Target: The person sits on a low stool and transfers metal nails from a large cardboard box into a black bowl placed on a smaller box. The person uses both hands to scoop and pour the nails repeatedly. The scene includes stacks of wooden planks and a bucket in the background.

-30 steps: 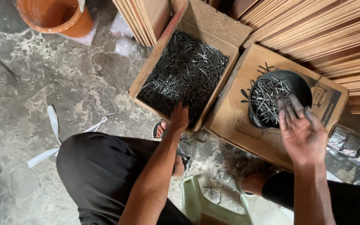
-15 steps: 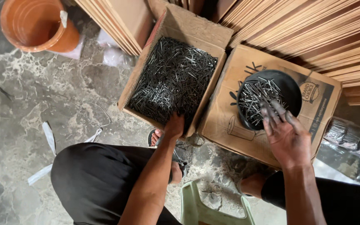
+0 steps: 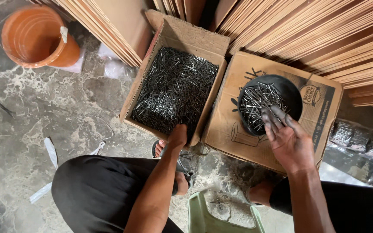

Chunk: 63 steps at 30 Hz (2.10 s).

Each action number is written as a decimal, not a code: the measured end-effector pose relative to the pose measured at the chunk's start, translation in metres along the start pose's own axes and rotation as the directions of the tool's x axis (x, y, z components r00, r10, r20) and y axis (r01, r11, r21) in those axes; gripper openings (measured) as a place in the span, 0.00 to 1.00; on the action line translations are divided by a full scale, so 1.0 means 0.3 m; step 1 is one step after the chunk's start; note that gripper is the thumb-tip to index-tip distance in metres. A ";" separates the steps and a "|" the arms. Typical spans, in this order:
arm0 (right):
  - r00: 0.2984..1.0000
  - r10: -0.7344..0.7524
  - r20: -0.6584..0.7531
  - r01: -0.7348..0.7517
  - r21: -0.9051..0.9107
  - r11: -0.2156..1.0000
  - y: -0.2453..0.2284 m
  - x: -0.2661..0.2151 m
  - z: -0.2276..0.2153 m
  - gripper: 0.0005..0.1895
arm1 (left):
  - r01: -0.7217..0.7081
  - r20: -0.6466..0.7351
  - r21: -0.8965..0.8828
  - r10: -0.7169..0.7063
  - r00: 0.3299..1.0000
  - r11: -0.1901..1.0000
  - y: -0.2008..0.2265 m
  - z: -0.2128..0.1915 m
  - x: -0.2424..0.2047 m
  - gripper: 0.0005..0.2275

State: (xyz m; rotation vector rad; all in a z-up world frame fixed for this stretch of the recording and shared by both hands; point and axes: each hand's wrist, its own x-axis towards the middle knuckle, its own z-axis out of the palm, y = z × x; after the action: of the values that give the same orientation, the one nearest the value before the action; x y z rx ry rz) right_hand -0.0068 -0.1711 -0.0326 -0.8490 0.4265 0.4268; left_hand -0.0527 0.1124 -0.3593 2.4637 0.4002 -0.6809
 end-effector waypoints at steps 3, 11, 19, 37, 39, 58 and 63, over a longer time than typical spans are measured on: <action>1.000 0.008 0.003 -0.008 0.018 1.000 -0.008 -0.004 -0.007 0.21 | -0.011 -0.006 -0.115 0.010 1.000 0.993 0.011 -0.010 -0.015 0.07; 1.000 0.019 -0.017 -0.019 0.007 1.000 -0.022 -0.020 0.018 0.21 | 0.079 -0.123 -0.312 -0.123 0.985 0.947 0.021 -0.072 -0.026 0.10; 0.999 0.042 -0.008 -0.042 -0.003 0.999 -0.016 -0.034 0.047 0.20 | 0.109 -0.244 -0.521 -0.270 0.931 0.847 0.058 -0.159 -0.055 0.11; 1.000 0.016 -0.009 -0.016 -0.028 0.999 0.060 -0.039 -0.039 0.15 | -0.752 -0.402 -0.298 0.637 0.657 0.588 0.883 -0.487 -0.565 0.10; 0.994 0.009 -0.106 0.000 0.080 0.997 0.048 -0.036 -0.047 0.11 | -0.868 -0.427 -0.015 0.782 0.454 0.496 0.870 -0.455 -0.533 0.08; 0.998 0.010 -0.066 -0.024 -0.213 0.977 -0.058 -0.120 0.058 0.27 | -0.135 -0.366 -0.481 -0.059 0.929 0.866 0.164 -0.168 -0.134 0.11; 0.974 0.099 -0.205 -0.153 -0.265 0.952 0.014 -0.049 -0.055 0.22 | -0.136 -0.407 -0.510 -0.099 0.908 0.849 0.071 -0.110 -0.121 0.10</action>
State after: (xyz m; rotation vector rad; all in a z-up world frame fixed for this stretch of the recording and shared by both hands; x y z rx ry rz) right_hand -0.0243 -0.1845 -0.0372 -1.1472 0.6090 0.5353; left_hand -0.0613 0.1093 -0.3066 2.0486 0.6310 0.0064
